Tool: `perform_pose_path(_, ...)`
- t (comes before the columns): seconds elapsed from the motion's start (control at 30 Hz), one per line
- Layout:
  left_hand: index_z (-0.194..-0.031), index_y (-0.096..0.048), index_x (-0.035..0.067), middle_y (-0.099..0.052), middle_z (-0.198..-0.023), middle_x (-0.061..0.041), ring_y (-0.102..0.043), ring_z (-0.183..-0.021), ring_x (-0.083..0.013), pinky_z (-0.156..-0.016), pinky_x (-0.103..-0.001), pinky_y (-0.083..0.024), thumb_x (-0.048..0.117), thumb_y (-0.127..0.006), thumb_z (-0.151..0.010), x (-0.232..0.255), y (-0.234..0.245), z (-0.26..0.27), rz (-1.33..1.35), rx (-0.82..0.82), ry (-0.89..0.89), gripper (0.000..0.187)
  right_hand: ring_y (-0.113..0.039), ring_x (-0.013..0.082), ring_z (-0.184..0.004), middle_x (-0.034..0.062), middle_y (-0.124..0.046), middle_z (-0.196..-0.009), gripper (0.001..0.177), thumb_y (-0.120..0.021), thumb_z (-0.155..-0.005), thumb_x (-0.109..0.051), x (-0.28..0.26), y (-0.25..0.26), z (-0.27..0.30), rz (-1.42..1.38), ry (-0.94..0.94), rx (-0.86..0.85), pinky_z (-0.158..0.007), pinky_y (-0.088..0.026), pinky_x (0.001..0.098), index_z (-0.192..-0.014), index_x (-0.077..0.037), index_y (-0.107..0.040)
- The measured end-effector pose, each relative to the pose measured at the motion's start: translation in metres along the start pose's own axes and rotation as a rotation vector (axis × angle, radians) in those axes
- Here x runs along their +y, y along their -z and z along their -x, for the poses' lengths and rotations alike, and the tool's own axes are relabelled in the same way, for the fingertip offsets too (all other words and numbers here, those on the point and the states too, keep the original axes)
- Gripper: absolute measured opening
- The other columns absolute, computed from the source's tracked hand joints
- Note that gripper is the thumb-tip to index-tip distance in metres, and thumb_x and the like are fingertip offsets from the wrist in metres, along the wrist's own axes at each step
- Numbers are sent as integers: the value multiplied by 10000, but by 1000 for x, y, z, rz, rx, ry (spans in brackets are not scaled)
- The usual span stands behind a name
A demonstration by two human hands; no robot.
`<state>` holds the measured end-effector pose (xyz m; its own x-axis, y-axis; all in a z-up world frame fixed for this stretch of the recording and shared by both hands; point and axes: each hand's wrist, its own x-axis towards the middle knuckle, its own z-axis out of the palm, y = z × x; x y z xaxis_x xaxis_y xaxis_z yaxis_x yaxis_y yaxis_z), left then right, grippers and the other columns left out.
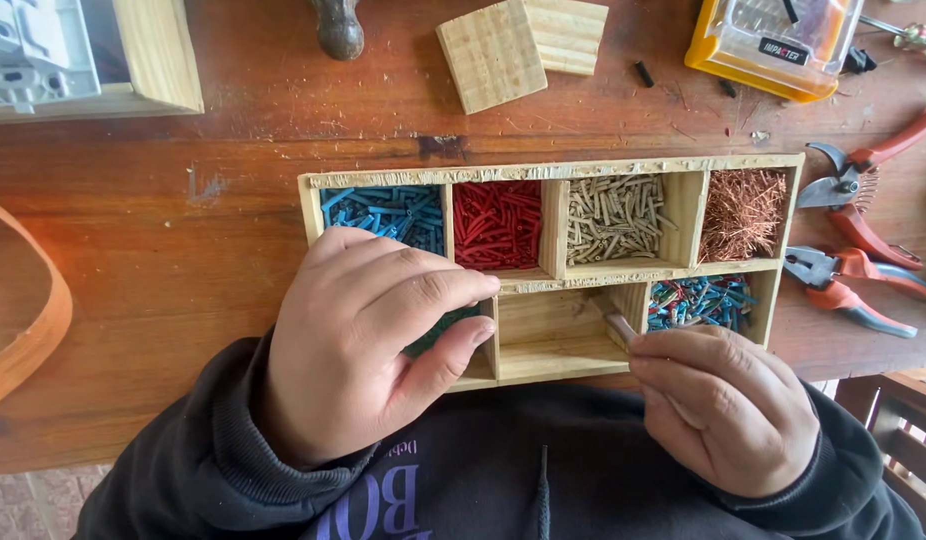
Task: The person uses a small metal tool to sort and arrange colored plastic fasteners and copper wire inside a compartmentalized wooden box. The person repeatedly picks up and places fasteners into specific compartments while occasionally adjusting the copper wire.
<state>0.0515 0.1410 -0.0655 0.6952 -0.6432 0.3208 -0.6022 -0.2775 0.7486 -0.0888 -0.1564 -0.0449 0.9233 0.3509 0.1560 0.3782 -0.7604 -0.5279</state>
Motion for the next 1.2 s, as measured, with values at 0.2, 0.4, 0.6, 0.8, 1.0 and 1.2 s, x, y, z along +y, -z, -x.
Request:
perform_pose_path(0.2,-1160,-718,104,-782,-1029,-17,-735,-888,-241,-817,-438,-429,251,-667,-1085,-1,0,1,-1,-11,-2,173,-778,334,-881,214,-748,-1120,142,-703,-967,-75,-5,6,-1,83,66,33,-826,-657,401,-1065,23,-735)
perform_pose_path(0.4,-1165,-714,110,-780,-1011,-8,-732,-878,-239,-829,-431,-426,244,-686,-1080,-2,0,1,-2,-13,-2,160,-776,340,-873,218,-755,-1121,158,-686,-968,-101,-3,5,-1,79,110,9,-804,-657,410,-1055,21,-737)
perform_pose_path(0.6,-1152,-719,109,-777,-998,-9,-721,-852,-237,-811,-431,-423,251,-654,-1091,-1,0,1,-1,-9,-7,168,-726,348,-847,228,-720,-1132,166,-671,-992,-64,4,0,-4,107,186,-19,-803,-634,412,-1119,36,-709)
perform_pose_path(0.8,-1141,-721,104,-777,-994,-16,-734,-883,-238,-829,-427,-422,232,-671,-1081,-1,-1,1,4,-4,-2,149,-770,373,-883,235,-729,-1145,192,-663,-992,-131,-1,8,2,85,145,-2,-806,-650,420,-1100,17,-718)
perform_pose_path(1.0,-1156,-724,99,-784,-1002,-15,-734,-885,-244,-814,-432,-421,238,-654,-1087,-2,0,0,10,-12,-8,170,-724,341,-880,224,-704,-1136,179,-626,-1013,-116,3,3,-7,84,252,-142,-814,-609,427,-1112,17,-693)
perform_pose_path(1.2,-1144,-721,101,-790,-1019,-16,-734,-873,-244,-804,-438,-421,235,-692,-1080,-3,-2,2,12,4,-18,151,-702,383,-901,243,-697,-1159,244,-596,-1017,-103,11,2,-4,86,231,-114,-858,-622,456,-1192,43,-682)
